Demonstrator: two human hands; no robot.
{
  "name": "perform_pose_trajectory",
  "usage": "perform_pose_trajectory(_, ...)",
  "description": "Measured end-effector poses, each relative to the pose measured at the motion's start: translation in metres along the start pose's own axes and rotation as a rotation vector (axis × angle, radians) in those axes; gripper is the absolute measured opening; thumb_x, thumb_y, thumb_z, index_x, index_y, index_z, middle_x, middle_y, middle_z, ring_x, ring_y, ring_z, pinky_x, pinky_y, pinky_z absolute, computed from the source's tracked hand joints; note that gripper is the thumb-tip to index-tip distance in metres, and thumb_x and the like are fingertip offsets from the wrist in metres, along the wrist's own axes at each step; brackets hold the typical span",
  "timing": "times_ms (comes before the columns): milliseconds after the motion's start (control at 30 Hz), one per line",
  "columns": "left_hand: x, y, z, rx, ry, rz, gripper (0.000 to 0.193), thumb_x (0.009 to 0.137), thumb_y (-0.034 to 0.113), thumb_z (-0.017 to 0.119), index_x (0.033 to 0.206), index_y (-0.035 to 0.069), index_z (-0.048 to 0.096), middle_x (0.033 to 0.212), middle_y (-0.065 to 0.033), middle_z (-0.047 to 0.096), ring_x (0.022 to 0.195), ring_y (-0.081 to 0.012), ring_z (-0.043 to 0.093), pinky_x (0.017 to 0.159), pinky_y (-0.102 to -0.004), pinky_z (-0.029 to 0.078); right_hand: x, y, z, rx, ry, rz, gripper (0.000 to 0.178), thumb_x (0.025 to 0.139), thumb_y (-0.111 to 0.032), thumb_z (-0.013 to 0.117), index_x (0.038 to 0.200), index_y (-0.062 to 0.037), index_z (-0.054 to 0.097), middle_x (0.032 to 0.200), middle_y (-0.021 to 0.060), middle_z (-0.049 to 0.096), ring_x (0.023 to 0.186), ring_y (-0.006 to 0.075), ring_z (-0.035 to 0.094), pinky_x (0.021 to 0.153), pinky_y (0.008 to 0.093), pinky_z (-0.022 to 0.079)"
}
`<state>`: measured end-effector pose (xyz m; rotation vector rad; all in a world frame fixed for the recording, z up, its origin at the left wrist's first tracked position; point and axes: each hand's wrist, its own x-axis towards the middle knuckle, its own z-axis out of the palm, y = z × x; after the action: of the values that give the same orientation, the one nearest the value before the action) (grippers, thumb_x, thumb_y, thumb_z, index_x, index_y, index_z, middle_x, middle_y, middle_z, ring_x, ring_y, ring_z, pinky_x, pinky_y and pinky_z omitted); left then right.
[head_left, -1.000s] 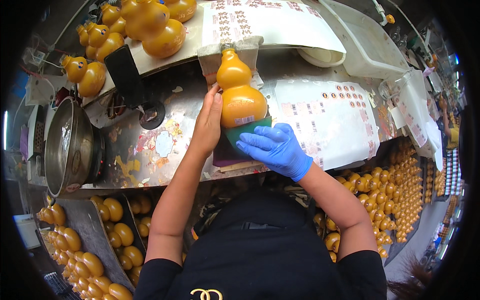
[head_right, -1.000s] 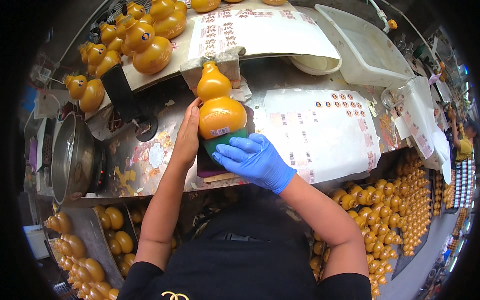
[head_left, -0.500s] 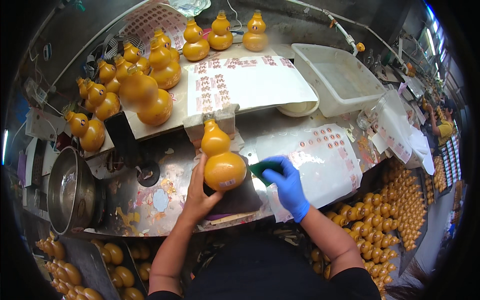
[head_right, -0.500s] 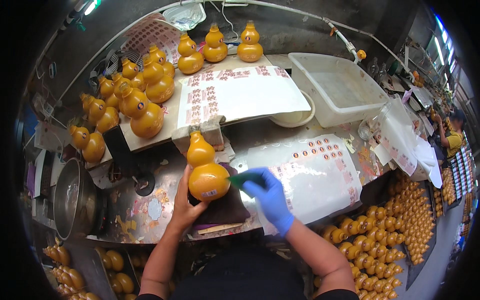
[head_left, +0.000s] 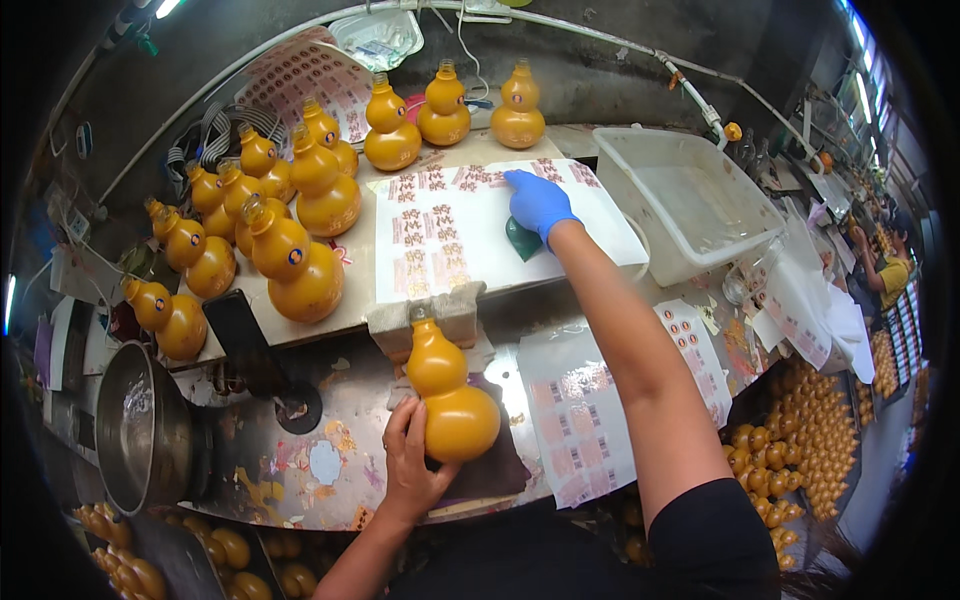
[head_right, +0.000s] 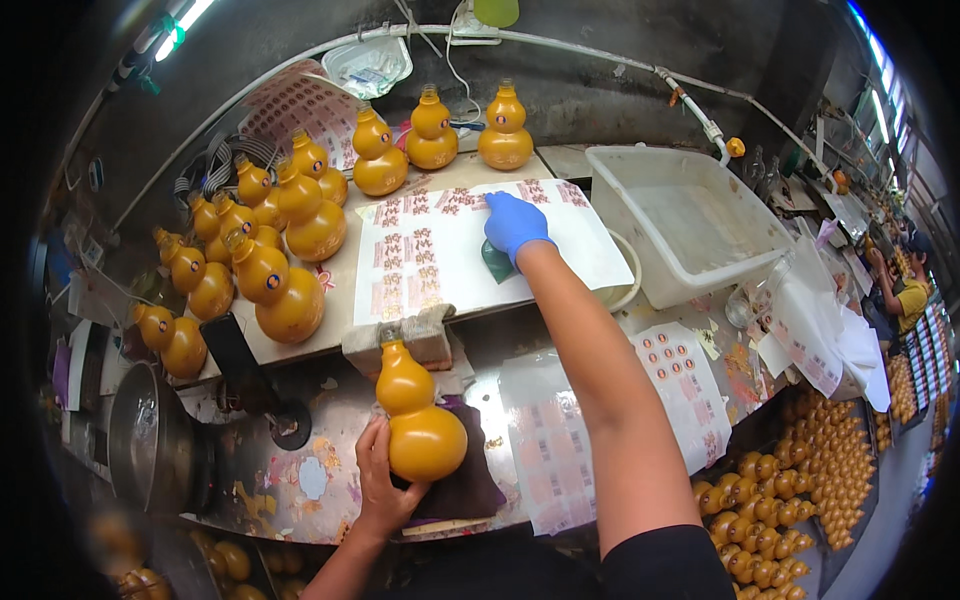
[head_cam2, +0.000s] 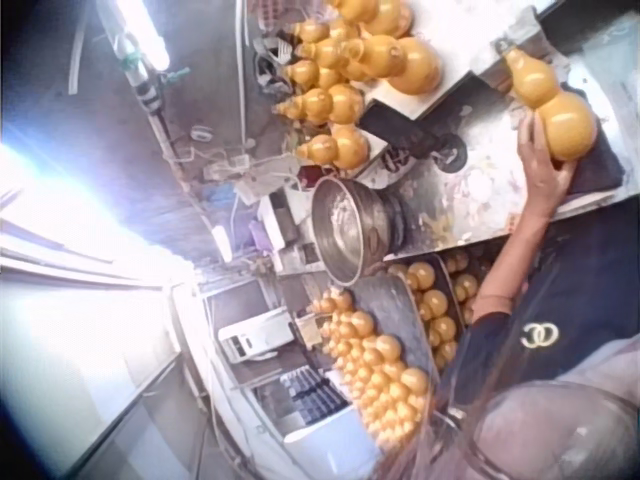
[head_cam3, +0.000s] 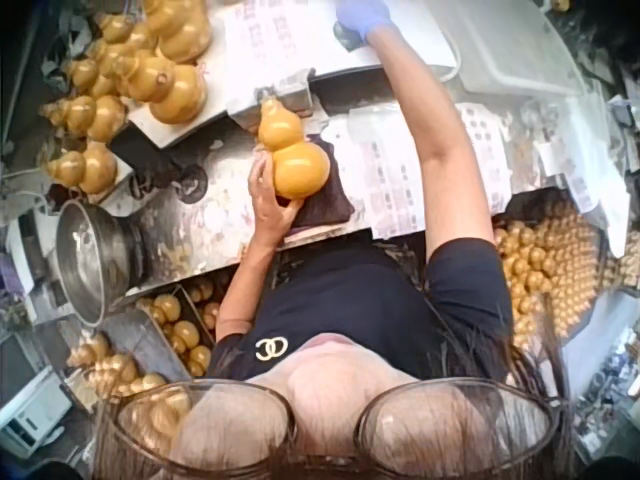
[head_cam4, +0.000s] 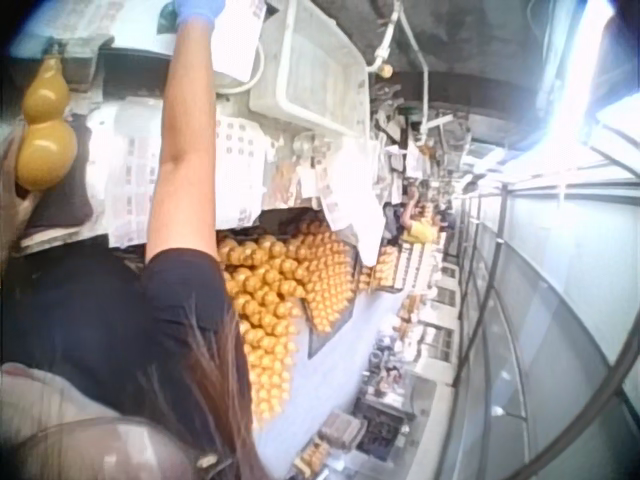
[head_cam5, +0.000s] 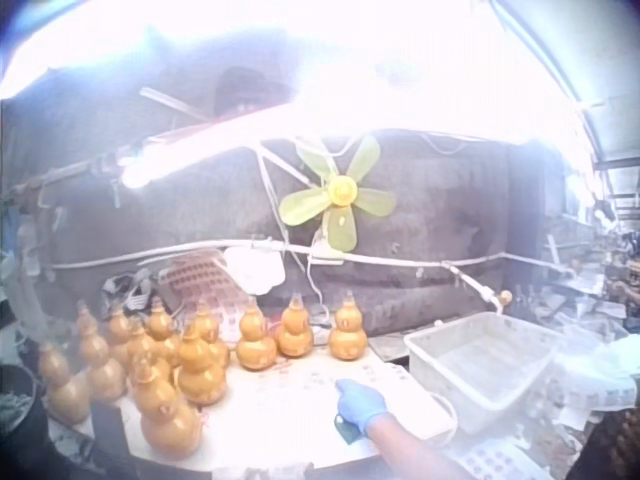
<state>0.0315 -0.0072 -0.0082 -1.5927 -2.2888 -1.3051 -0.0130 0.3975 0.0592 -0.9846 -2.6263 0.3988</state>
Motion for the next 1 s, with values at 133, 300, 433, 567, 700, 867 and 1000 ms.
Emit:
perform_pose_trajectory(133,0.004,0.001,0.002,-0.009,0.016,0.023,0.089,0.063,0.008,0.082,0.139,0.004,0.036,0.134,-0.0205,0.039,0.126,-0.0401,0.04,0.106,-0.0472,0.034,-0.005,0.006,-0.015,-0.206,-0.198,-0.004,0.047,0.09,-0.013,0.039,0.136,-0.0151,0.049,0.142,0.0095,0.046,0.122,0.0275,0.053,0.1,0.0381,0.043)
perform_pose_trajectory(300,0.003,0.001,0.002,-0.023,0.042,0.008,0.089,0.06,0.006,0.082,0.137,0.006,0.037,0.135,-0.0193,0.037,0.126,-0.0398,0.04,0.105,-0.0465,0.036,-0.117,0.016,-0.032,-0.095,-0.046,-0.284,0.037,0.09,-0.016,0.044,0.125,-0.0096,0.055,0.122,0.0153,0.061,0.102,0.0331,0.063,0.088,0.0412,0.05)
perform_pose_trajectory(433,0.004,0.002,0.002,-0.026,0.049,0.011,0.09,0.062,0.006,0.082,0.139,0.007,0.036,0.135,-0.0195,0.037,0.126,-0.0397,0.04,0.105,-0.0463,0.036,-0.174,0.013,-0.038,-0.132,0.178,-0.317,0.045,0.084,-0.028,0.063,0.127,-0.017,0.057,0.124,0.0122,0.061,0.088,0.03,0.066,0.074,0.0411,0.054)
perform_pose_trajectory(567,0.008,0.003,0.0,-0.068,0.025,0.006,0.092,0.066,0.01,0.082,0.143,0.007,0.031,0.136,-0.0197,0.036,0.127,-0.0388,0.039,0.106,-0.0451,0.035,-0.17,0.033,-0.012,-0.138,0.433,-0.337,0.038,0.085,-0.02,0.062,0.124,-0.02,0.06,0.125,0.0076,0.061,0.071,0.0272,0.067,0.064,0.0366,0.054)
perform_pose_trajectory(700,0.008,0.002,-0.006,-0.137,-0.009,-0.089,0.096,0.066,0.012,0.082,0.145,0.006,0.028,0.139,-0.0184,0.037,0.129,-0.0359,0.038,0.108,-0.0421,0.032,-0.174,0.044,0.004,0.11,0.551,-0.513,0.027,0.088,-0.012,0.058,0.113,-0.0171,0.067,0.116,0.0063,0.066,0.064,0.0234,0.066,0.058,0.0328,0.052)
perform_pose_trajectory(867,0.011,0.009,-0.015,-0.122,-0.005,-0.071,0.095,0.063,0.009,0.083,0.144,0.007,0.034,0.133,-0.0179,0.045,0.123,-0.0349,0.046,0.103,-0.0396,0.039,-0.208,0.001,-0.014,1.23,0.071,0.004,0.024,0.091,-0.011,0.054,0.109,-0.0034,0.068,0.104,0.0052,0.07,0.057,0.0094,0.058,0.054,0.0234,0.047)
perform_pose_trajectory(1000,0.012,0.012,-0.019,-0.049,0.0,-0.034,0.093,0.063,0.01,0.083,0.143,0.007,0.037,0.126,-0.017,0.047,0.116,-0.0356,0.05,0.096,-0.0396,0.044,-0.245,-0.05,-0.052,1.227,-0.143,0.016,0.028,0.092,-0.011,0.05,0.114,-0.0033,0.066,0.108,0.0045,0.069,0.053,0.0019,0.051,0.051,0.0181,0.044)
